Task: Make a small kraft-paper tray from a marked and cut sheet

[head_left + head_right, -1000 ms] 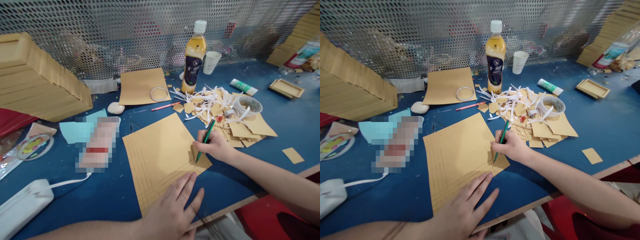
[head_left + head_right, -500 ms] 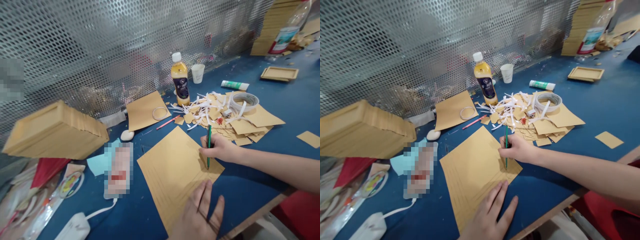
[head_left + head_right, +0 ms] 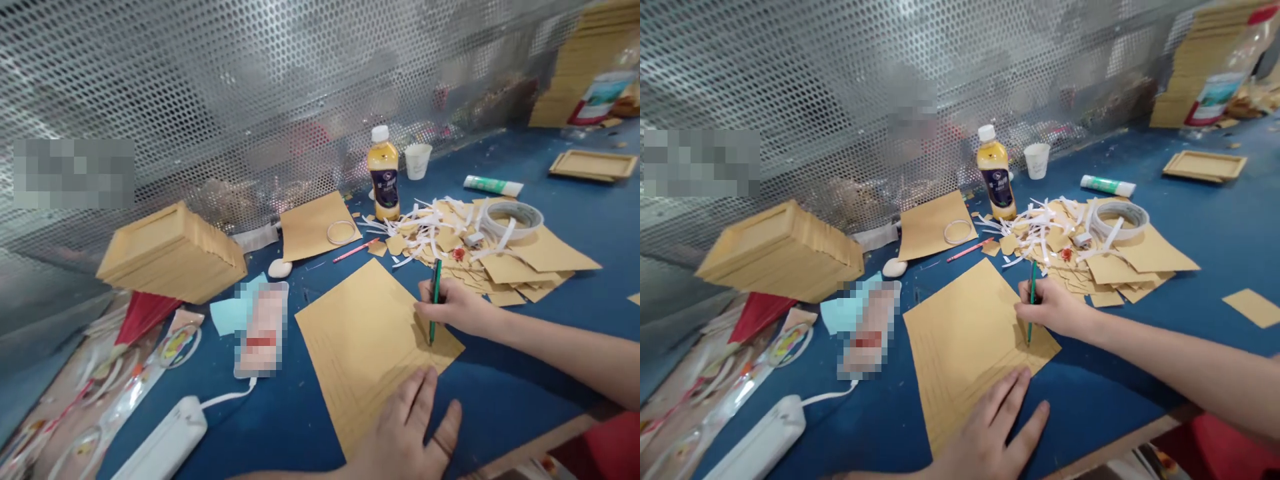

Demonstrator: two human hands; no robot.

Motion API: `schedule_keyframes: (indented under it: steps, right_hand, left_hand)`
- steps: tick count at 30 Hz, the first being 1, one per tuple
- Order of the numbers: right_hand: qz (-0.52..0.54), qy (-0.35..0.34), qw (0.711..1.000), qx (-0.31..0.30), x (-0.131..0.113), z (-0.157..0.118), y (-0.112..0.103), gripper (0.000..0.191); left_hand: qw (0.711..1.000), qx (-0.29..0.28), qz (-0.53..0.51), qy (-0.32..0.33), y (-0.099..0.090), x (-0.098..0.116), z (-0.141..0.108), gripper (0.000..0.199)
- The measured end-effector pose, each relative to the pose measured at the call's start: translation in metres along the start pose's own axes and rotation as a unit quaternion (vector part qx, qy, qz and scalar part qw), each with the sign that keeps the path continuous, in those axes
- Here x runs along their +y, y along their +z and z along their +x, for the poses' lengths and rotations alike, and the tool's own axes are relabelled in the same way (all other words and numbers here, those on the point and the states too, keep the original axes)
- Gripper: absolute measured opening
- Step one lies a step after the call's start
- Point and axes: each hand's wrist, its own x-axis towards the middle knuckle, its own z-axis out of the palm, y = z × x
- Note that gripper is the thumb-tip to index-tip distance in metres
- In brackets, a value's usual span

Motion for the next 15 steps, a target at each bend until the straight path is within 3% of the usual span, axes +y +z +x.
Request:
schedule_keyframes:
  steps: [7,9,12,15]
  right_hand:
    - [0.056,0.050,0.996,0.039,-0.006,0.001,-0.002,0.040]
    - [0.055,0.053,0.996,0.045,-0.009,0.000,-0.002,0.042]
    - [0.041,0.067,0.996,0.044,-0.011,0.000,0.000,0.045]
    - [0.025,0.079,0.995,0.048,-0.009,-0.001,0.001,0.045]
  left_hand:
    - [0.995,0.090,0.031,0.004,0.006,-0.001,0.007,0.057]
    - [0.994,0.104,0.022,-0.031,0.018,0.006,0.009,0.056]
    - [0.974,0.177,0.003,-0.138,0.042,0.020,0.013,0.051]
    - [0.967,0.172,-0.024,-0.186,0.050,0.026,0.016,0.049]
